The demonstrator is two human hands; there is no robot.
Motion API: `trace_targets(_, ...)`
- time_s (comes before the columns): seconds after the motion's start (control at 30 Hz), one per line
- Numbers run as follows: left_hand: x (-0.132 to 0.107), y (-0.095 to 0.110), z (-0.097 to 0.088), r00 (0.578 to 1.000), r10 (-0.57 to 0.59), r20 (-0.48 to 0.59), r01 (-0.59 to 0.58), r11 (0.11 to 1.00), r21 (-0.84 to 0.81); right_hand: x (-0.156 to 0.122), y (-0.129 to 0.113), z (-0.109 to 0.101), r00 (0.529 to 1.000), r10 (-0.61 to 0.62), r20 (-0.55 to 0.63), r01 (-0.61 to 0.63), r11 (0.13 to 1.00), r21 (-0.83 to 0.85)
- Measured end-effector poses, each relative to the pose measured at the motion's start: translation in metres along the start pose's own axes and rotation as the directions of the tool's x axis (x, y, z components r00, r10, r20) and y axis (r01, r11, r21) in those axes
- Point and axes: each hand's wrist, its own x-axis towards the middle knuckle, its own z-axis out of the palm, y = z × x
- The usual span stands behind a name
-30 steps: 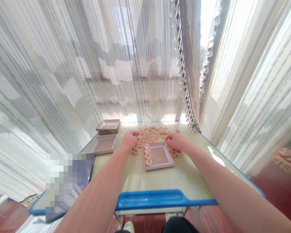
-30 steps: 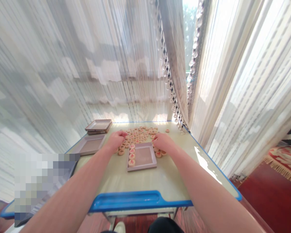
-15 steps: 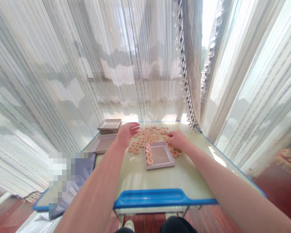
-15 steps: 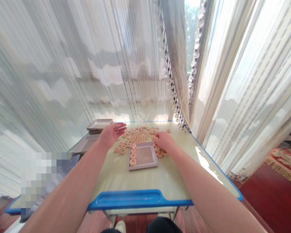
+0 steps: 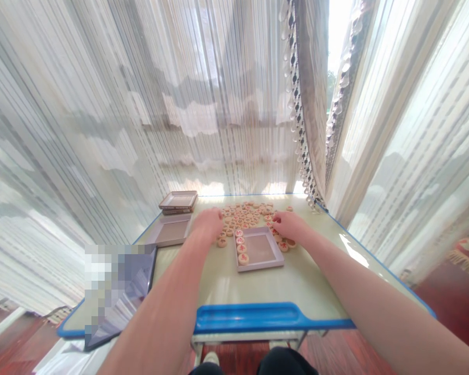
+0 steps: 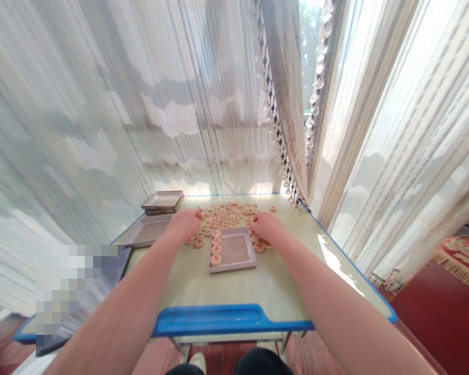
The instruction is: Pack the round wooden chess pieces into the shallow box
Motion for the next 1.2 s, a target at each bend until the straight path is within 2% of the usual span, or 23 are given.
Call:
trace_targets(0.07, -0.001, 0.000, 0.001, 0.997, 0.019, 0.076, -0.031, 0.987, 0.160, -0.001, 0.000, -0.001, 1.000, -0.003, -0.014, 0.003, 1.000, 0.004)
trace_targets(0.13, 0.000, 0.000, 0.002, 0.991, 0.018, 0.129, -0.049, 0.971, 0.235, -0.002, -0.003, -0.002, 0.998, -0.044, -0.049, 0.044, 0.999, -0.002)
trace_targets(0.27, 0.004, -0.005, 0.007, 0.987, 0.021, 0.162, -0.064, 0.963, 0.261, -0.008, -0.012, -0.002, 0.971, -0.180, -0.156, 0.178, 0.984, -0.023)
trace_targets(0.37, 0.007, -0.009, 0.011, 0.990, 0.032, 0.134, -0.061, 0.974, 0.218, -0.011, -0.017, 0.000, 0.957, -0.220, -0.188, 0.223, 0.975, -0.009)
trace_targets(0.5, 0.007, -0.011, 0.011, 0.994, 0.041, 0.099, -0.049, 0.995, 0.083, -0.011, -0.017, 0.003, 0.934, -0.270, -0.234, 0.280, 0.960, 0.010)
trace_targets(0.63, 0.004, -0.005, 0.008, 0.999, 0.040, 0.024, -0.035, 0.983, -0.182, -0.013, -0.017, -0.001, 0.898, -0.289, -0.331, 0.318, 0.948, 0.035)
trace_targets(0.73, 0.001, 0.001, 0.006, 0.993, 0.119, -0.006, -0.110, 0.896, -0.430, -0.020, -0.024, -0.008, 0.846, -0.392, -0.362, 0.443, 0.894, 0.065)
trace_targets(0.83, -0.002, 0.005, 0.006, 0.981, 0.178, 0.072, -0.091, 0.758, -0.646, -0.029, -0.033, -0.012, 0.779, -0.522, -0.347, 0.582, 0.809, 0.087)
trace_targets(0.9, -0.003, 0.006, 0.007, 0.967, 0.212, 0.143, -0.041, 0.679, -0.733, -0.033, -0.038, -0.013, 0.759, -0.553, -0.345, 0.616, 0.781, 0.104)
trace_targets(1.0, -0.005, 0.007, 0.008, 0.950, 0.250, 0.189, -0.003, 0.610, -0.792, -0.035, -0.041, -0.012, 0.765, -0.552, -0.332, 0.617, 0.776, 0.130)
trace_targets(1.2, -0.007, 0.012, 0.012, 0.952, 0.262, 0.159, -0.027, 0.589, -0.808, -0.037, -0.044, -0.013, 0.806, -0.519, -0.286, 0.574, 0.803, 0.160)
